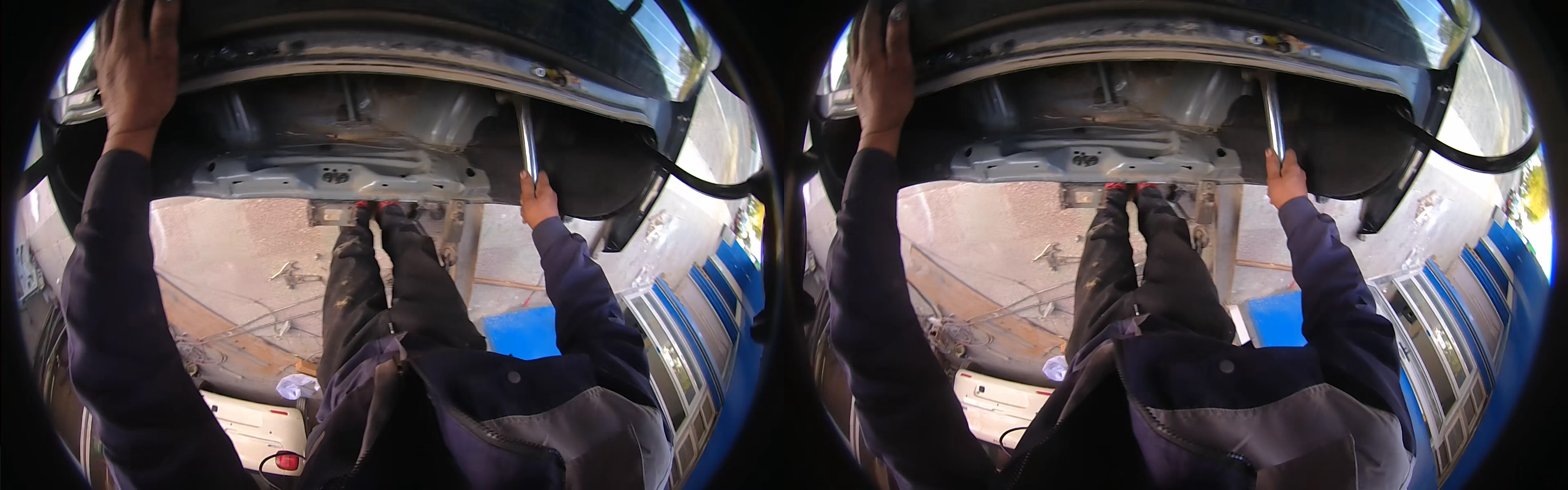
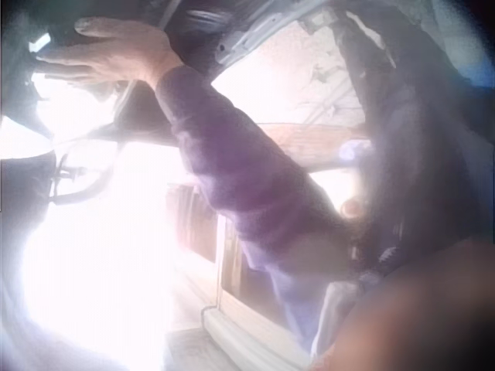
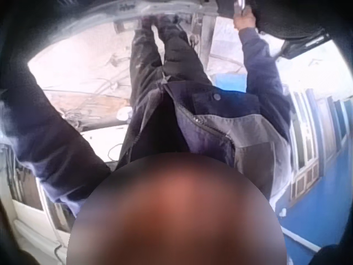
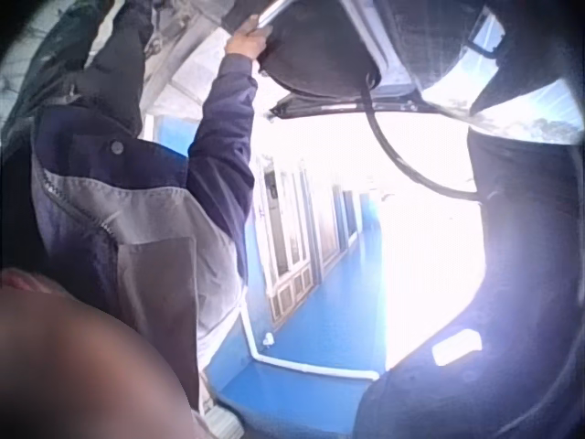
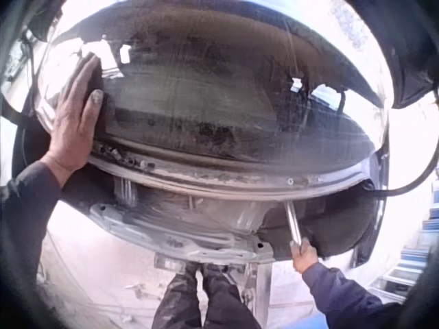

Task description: The person works on the underside of a car's rear body panel, using a metal bar to pry and adjust the metal, then switches to an angle grinder to cut and smooth the edge, producing sparks. The person repeatedly repositions the panel and uses the grinder along the seam.

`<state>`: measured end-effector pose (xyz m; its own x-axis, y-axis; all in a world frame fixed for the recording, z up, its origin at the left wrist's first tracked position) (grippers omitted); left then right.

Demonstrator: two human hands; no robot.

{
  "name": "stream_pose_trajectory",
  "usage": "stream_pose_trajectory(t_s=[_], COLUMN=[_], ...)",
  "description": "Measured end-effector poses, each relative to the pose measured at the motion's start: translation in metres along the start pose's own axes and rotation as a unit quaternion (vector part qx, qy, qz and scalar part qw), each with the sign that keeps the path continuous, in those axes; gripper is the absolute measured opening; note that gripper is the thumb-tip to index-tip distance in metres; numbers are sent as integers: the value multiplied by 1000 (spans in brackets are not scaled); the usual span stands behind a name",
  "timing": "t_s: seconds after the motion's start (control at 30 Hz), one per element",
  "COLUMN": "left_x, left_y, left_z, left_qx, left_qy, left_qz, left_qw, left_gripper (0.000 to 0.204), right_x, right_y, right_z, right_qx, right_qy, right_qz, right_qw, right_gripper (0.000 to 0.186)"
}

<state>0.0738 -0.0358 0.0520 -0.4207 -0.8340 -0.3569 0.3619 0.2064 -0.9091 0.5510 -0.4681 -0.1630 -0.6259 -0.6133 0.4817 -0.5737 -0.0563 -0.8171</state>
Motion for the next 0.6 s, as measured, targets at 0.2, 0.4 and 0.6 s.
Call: stream_pose_trajectory(t_s=[0.2, 0.4, 0.6], left_x=[4, 5, 0], left_y=[10, 11, 5], left_z=[-8, -11, -5], left_qx=[-2, 4, -13], left_qy=[74, 80, 71], left_qz=[195, 180, 166], left_qw=[978, 980, 983], left_gripper=[56, 56, 62], right_x=[-5, 58, 147], right_y=[26, 21, 68], right_z=[-14, -37, 8], right_qx=[93, -181, 57], right_qy=[25, -5, -78], right_qz=[-90, -12, -57], right_qw=[991, 983, 994], right_gripper=[56, 44, 40])
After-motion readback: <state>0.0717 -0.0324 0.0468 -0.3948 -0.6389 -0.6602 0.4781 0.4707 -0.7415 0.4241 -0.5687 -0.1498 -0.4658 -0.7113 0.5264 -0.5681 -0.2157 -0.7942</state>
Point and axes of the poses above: each hand's wrist, its own x-axis away from the middle knuckle, its own y-axis out of the palm, z = x × y, the point moved 3 cm from there along -x, towards the middle knuckle, and after that the axes turned 9 degrees about z, right-handed, at the moved point
